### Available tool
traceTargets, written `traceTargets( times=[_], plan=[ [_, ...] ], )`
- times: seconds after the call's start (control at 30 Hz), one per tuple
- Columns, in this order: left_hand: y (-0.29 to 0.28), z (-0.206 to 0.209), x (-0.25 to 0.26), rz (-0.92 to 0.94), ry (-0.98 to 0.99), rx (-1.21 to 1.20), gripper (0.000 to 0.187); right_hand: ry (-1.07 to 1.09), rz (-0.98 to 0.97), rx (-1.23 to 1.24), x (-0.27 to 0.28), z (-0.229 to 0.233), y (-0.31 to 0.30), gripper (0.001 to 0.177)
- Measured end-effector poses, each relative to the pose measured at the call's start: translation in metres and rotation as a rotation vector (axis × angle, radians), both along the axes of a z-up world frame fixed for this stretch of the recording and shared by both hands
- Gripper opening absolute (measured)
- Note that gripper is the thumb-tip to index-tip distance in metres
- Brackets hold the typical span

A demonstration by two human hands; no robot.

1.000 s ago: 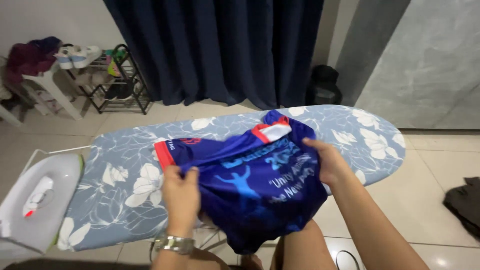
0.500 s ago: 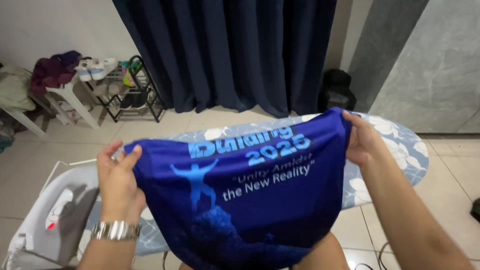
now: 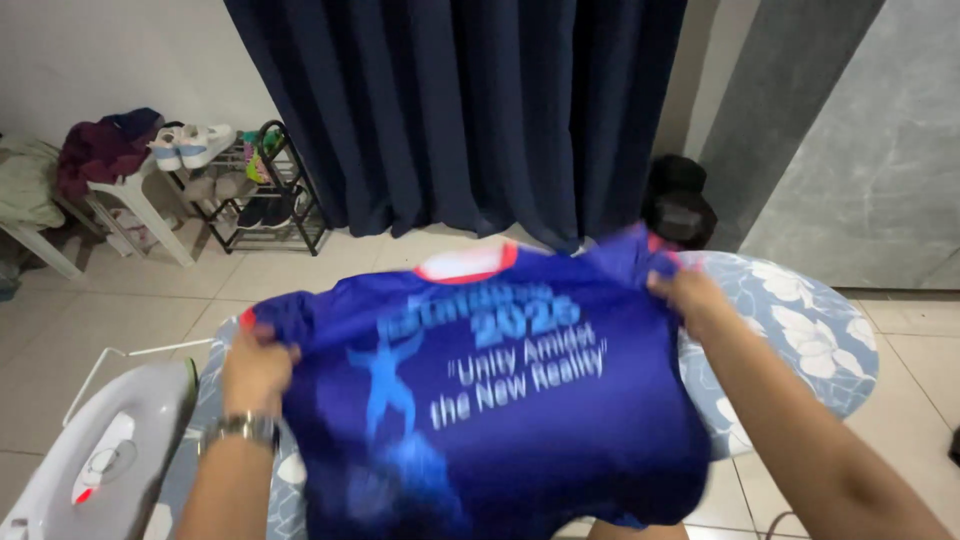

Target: The user is ironing a shirt and folding it.

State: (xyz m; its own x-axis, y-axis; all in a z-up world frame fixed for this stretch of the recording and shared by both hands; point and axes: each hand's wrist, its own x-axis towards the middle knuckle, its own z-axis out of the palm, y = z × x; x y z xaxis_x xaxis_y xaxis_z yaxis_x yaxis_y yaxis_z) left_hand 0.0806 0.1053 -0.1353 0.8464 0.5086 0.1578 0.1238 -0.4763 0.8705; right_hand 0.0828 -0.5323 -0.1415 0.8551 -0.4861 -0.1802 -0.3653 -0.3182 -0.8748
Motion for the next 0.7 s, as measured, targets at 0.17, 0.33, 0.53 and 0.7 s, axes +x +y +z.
traceTargets(
  times=[0.17, 0.33, 0.53, 0.7],
  plan=[
    [-0.011, 0.021, -0.053, 0.013, 0.125, -0.233, 0.070, -0.009, 0.098, 0.337, -0.040, -0.009, 0.010, 0.032],
    [-0.022, 0.044, -0.092, -0.008, 0.233, -0.250, 0.058, 0.112, 0.073, 0.310, -0.069, 0.010, 0.020, 0.027],
    [-0.008, 0.017, -0.104, -0.110, 0.169, -0.415, 0.037, 0.051, 0.028, 0.724, -0.077, -0.004, 0.008, 0.029],
    [-0.015, 0.007, -0.122, -0.036, 0.150, -0.201, 0.036, -0.037, -0.058, 0.647, -0.112, 0.011, 0.029, 0.032]
  ],
)
